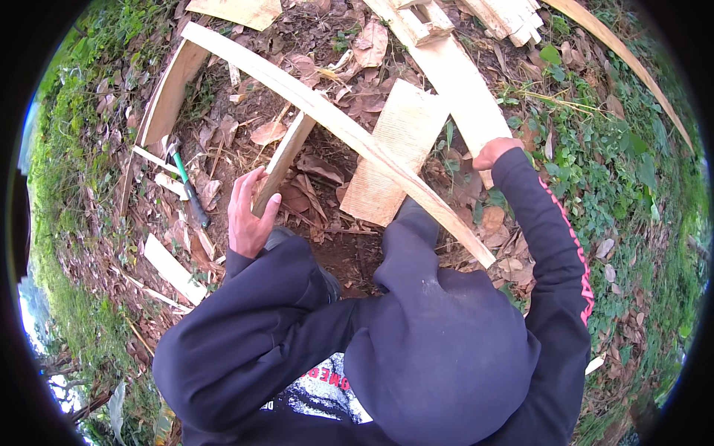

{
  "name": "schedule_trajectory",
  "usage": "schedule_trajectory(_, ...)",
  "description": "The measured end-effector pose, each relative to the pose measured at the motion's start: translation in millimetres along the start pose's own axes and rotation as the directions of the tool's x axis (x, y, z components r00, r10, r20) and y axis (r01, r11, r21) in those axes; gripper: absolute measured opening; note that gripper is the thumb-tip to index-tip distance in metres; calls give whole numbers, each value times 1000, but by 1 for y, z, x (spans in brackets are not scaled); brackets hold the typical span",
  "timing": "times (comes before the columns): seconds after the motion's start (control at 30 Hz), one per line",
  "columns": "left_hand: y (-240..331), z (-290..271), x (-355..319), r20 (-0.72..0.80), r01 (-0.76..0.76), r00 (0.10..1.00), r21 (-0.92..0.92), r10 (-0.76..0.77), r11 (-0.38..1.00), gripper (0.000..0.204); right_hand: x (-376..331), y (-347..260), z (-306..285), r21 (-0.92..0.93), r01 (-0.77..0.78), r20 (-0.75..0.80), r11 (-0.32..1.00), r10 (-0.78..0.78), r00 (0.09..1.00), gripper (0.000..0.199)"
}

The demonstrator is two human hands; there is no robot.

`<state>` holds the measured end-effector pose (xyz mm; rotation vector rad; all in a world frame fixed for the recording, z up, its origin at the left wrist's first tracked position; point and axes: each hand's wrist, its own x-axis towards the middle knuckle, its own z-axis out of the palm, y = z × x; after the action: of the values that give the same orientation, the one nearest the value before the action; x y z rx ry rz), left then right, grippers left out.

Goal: The person sits on the ground and uses a hammer to drive nails into wooden planks, assembling them into a frame. They repeatedly position planks, hammer nails, and adjust the pieces to form a structure.

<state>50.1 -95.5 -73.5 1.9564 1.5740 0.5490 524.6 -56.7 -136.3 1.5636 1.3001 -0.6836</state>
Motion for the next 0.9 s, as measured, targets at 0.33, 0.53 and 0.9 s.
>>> schedule_trajectory(0.33,-3,4,8,67,6,998,7,-7,1000,55,64,0,21,-320,-132,225,938,211,951,52)
schedule_trajectory(0.53,-6,0,10,68,8,998,-8,-7,1000,61,54,-8,30,-267,-135,171,954,184,968,50)
schedule_trajectory(0.9,12,-12,12,63,-53,997,7,52,999,68,1,-29,30,-37,-40,-23,999,39,999,48)
